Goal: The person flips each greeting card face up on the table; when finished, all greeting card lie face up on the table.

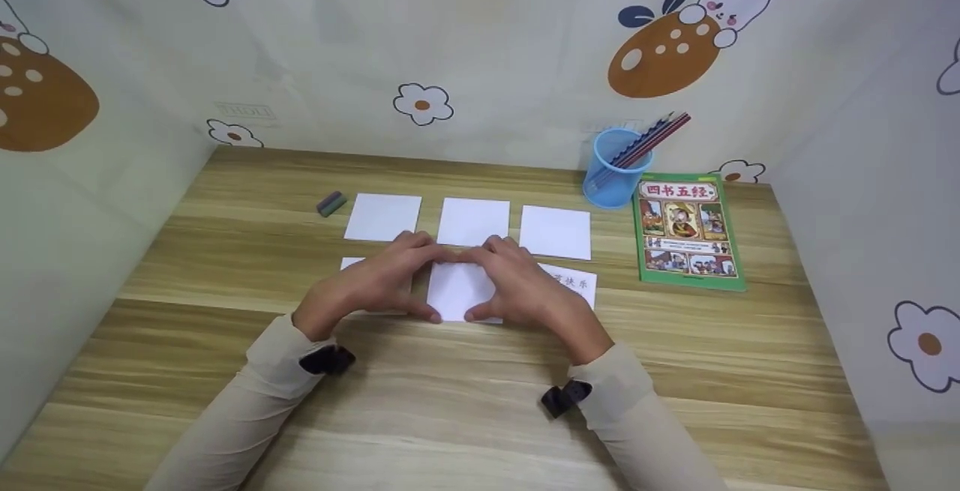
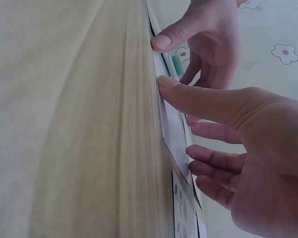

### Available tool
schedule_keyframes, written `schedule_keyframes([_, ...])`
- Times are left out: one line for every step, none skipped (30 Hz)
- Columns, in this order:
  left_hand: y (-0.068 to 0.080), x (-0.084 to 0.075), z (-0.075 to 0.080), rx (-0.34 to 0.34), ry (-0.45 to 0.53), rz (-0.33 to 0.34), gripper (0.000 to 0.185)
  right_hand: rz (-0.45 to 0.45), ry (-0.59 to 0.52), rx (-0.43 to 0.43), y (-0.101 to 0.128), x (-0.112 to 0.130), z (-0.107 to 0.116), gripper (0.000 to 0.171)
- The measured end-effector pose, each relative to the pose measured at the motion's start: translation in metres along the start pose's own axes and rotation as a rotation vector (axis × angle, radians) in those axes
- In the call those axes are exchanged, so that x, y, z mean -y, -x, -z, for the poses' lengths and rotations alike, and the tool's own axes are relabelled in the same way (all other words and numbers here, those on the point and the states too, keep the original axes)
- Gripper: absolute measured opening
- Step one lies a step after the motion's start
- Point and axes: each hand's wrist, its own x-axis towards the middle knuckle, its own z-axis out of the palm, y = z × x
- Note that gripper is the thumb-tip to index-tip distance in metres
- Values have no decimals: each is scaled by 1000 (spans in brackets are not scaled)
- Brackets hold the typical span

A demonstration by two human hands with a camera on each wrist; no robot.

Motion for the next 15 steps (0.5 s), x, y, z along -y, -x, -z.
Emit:
schedule_keyframes([1,0,-1,2,5,4,86,-6,-2,-2,0,1,-1,79])
schedule_keyframes([2,0,-1,2,8,5,86,-13,-2,-3,1,1,-2,79])
schedule_keyframes([3,0,-2,2,14,7,86,-19,-2,-5,1,2,-3,79])
schedule_keyframes([3,1,-3,0,20,8,85,-28,0,-8,1,3,-4,79])
schedule_keyframes([4,1,-3,-3,27,7,85,-34,2,-12,2,3,-5,79])
schedule_keyframes([4,1,-3,-6,40,7,84,-42,0,-11,2,3,-6,80])
schedule_keyframes([4,1,-4,-9,53,1,84,-41,1,-11,3,4,-6,80])
schedule_keyframes([4,1,-4,-13,70,-6,82,-37,-1,-9,3,4,-6,81])
schedule_keyframes([4,2,-3,-17,84,-16,81,-34,-5,-6,3,3,-6,82])
schedule_keyframes([4,2,-3,-22,94,-27,79,-30,-8,-5,3,3,-5,82])
schedule_keyframes([3,2,-2,-27,105,-42,77,-24,-13,-4,3,3,-5,83])
schedule_keyframes([2,2,-1,-38,111,-59,74,-22,-18,-3,3,3,-4,83])
schedule_keyframes([1,2,2,-54,116,-76,70,-17,-21,-7,2,3,-3,82])
schedule_keyframes([0,2,4,-75,117,-91,66,-19,-24,-10,2,3,-2,82])
schedule_keyframes([-1,2,7,-98,119,-107,61,-23,-26,-15,1,3,-2,82])
